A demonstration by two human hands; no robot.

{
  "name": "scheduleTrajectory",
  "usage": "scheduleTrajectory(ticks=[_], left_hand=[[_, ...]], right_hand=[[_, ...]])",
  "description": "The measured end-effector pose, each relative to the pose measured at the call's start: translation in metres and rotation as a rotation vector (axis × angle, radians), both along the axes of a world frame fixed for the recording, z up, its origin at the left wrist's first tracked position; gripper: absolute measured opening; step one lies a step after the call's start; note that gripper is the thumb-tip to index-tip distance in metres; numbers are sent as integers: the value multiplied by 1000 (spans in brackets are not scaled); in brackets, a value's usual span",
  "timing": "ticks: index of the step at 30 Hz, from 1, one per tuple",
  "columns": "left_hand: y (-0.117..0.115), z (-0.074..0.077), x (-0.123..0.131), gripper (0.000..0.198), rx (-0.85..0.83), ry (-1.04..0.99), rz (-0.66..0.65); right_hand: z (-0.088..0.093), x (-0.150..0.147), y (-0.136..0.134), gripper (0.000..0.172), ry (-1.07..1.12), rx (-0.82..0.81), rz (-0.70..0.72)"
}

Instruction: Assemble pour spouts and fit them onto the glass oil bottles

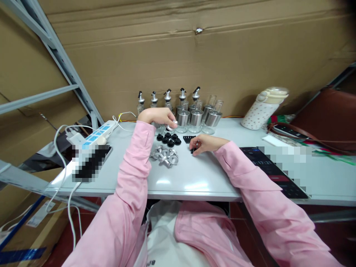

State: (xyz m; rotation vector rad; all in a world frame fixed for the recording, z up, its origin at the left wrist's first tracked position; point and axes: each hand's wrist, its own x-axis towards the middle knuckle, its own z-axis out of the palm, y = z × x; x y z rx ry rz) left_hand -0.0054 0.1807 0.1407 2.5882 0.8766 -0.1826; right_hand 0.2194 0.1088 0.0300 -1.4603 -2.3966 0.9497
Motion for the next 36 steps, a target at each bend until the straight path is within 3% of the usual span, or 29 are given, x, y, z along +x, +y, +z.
scheduleTrajectory(ticks=[7, 12, 18, 30, 36], left_hand=[[-1, 1, 0, 42, -4, -3, 4], [-1, 1, 0, 40, 8, 0, -6], [-2, 1, 0, 40, 4, -5, -2], [-2, 1, -1, 41, 9, -1, 11], [-1, 1, 0, 41, 1, -3, 10]], right_hand=[[0, 0, 0, 41, -34, -98, -61], [1, -3, -1, 40, -12, 6, 4], [1, -6, 0, 37, -28, 15, 23], [4, 11, 2, 39, -41, -72, -46], [9, 17, -1, 46, -4, -199, -37]])
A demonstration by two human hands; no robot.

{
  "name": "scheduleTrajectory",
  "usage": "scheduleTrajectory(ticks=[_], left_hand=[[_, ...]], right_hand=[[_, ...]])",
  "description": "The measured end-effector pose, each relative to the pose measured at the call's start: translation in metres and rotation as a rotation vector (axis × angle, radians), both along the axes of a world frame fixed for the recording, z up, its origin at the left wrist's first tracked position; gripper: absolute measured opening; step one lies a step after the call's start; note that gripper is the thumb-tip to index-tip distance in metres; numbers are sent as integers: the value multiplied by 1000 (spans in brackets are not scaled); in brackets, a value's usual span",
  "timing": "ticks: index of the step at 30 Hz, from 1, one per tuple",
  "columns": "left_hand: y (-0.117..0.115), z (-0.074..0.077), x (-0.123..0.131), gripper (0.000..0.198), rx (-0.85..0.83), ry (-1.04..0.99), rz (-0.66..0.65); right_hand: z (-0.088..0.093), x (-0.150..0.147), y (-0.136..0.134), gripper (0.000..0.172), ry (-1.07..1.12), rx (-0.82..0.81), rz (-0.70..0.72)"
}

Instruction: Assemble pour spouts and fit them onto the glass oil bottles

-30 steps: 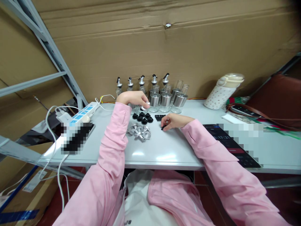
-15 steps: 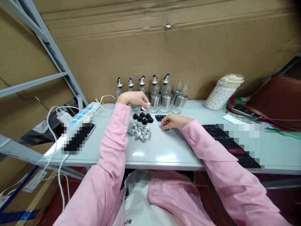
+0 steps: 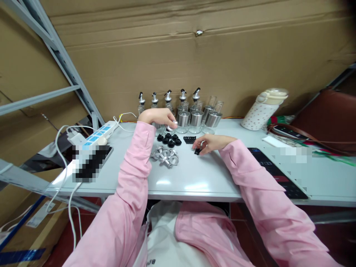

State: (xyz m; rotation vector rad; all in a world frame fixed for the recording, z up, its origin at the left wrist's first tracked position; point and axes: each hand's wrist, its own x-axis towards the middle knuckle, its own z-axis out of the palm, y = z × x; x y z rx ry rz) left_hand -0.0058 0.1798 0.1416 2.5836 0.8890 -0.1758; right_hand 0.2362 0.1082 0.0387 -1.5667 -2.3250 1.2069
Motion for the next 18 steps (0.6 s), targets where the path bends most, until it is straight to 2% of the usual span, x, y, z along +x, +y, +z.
scheduleTrajectory(ticks=[6, 18], left_hand=[[1, -1, 0, 41, 4, 1, -5], [2, -1, -1, 41, -16, -13, 3]], right_hand=[[-1, -3, 0, 38, 31, 0, -30], [-7, -12, -1, 47, 35, 25, -28]])
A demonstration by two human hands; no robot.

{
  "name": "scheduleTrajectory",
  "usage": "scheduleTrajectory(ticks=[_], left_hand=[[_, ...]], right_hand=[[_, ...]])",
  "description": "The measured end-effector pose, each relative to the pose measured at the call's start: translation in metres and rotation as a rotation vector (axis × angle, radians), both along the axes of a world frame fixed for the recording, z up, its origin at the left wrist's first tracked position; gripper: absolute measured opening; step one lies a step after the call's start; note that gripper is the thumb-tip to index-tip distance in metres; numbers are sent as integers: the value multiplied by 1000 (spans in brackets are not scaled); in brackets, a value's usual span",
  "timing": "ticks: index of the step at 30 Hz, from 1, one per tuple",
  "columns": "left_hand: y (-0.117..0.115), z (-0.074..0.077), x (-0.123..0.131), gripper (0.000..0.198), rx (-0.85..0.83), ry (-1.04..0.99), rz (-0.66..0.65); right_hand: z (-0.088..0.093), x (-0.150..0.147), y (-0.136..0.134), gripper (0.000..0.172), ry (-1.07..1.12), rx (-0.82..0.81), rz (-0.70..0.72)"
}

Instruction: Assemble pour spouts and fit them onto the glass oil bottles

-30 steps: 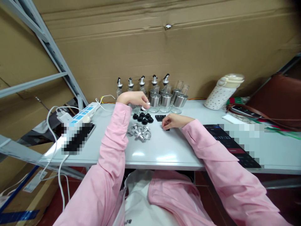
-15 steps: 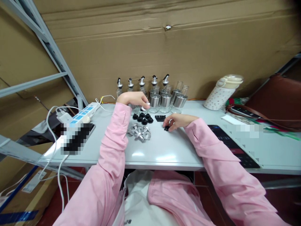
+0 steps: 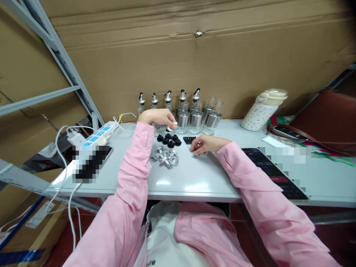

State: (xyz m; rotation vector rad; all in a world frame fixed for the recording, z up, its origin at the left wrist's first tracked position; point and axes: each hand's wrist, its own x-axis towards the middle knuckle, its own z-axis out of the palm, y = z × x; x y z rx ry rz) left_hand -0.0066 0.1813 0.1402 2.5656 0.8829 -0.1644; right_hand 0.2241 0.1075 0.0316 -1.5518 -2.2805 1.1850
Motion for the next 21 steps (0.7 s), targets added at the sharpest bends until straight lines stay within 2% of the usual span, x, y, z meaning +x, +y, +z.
scheduleTrajectory(ticks=[7, 13, 21], left_hand=[[-3, 2, 1, 41, 8, 12, 13], [-3, 2, 1, 42, 15, 19, 16], [-2, 2, 1, 44, 22, 12, 3]], right_hand=[[1, 1, 0, 42, -10, -9, 27], [3, 5, 2, 44, -17, 108, 38], [-8, 11, 10, 62, -60, 137, -8]])
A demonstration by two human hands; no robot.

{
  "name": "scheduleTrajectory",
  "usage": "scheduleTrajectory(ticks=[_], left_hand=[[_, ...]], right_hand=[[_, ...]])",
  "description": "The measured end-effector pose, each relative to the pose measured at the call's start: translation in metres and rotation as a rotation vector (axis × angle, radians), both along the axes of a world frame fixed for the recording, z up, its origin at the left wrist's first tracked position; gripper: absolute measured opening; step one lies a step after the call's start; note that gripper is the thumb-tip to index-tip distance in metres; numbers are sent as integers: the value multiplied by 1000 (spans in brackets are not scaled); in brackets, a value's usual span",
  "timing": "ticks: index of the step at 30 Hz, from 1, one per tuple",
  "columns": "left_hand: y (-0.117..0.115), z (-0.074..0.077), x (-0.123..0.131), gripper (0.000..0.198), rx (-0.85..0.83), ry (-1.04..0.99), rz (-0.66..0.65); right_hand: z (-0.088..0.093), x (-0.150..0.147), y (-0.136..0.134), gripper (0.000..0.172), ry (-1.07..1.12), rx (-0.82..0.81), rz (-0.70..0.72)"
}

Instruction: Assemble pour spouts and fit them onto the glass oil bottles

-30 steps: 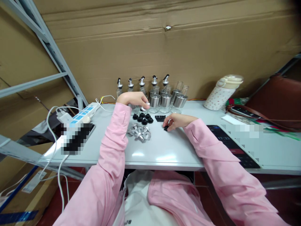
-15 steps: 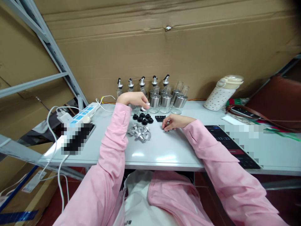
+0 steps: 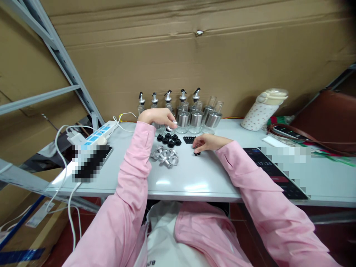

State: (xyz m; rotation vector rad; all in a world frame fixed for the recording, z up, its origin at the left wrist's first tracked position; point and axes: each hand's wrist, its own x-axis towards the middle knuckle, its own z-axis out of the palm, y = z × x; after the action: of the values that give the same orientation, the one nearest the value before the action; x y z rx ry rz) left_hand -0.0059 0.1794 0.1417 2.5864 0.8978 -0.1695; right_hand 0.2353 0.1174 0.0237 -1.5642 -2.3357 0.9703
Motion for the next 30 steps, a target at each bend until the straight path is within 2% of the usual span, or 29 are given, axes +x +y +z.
scheduleTrajectory(ticks=[9, 14, 17, 21, 24, 27, 30], left_hand=[[1, -1, 0, 42, -1, -10, -8], [1, -1, 0, 41, 0, -16, -5], [2, -1, -1, 39, -3, -31, -12], [-3, -1, 3, 36, -6, -43, -27], [-13, 1, 10, 32, -8, -73, -36], [-24, 4, 17, 27, -20, -172, -69], [-30, 4, 22, 21, -37, -292, -80]], right_hand=[[-6, 3, 4, 62, -28, -1, -52], [0, 2, 1, 58, -12, 3, -51], [7, -3, -4, 53, 26, 60, -62], [15, -19, -11, 45, 202, 183, -109], [16, -33, -15, 47, 362, 195, -119], [17, -43, -18, 46, 534, 245, -140], [20, -45, -20, 40, 675, 323, -223]])
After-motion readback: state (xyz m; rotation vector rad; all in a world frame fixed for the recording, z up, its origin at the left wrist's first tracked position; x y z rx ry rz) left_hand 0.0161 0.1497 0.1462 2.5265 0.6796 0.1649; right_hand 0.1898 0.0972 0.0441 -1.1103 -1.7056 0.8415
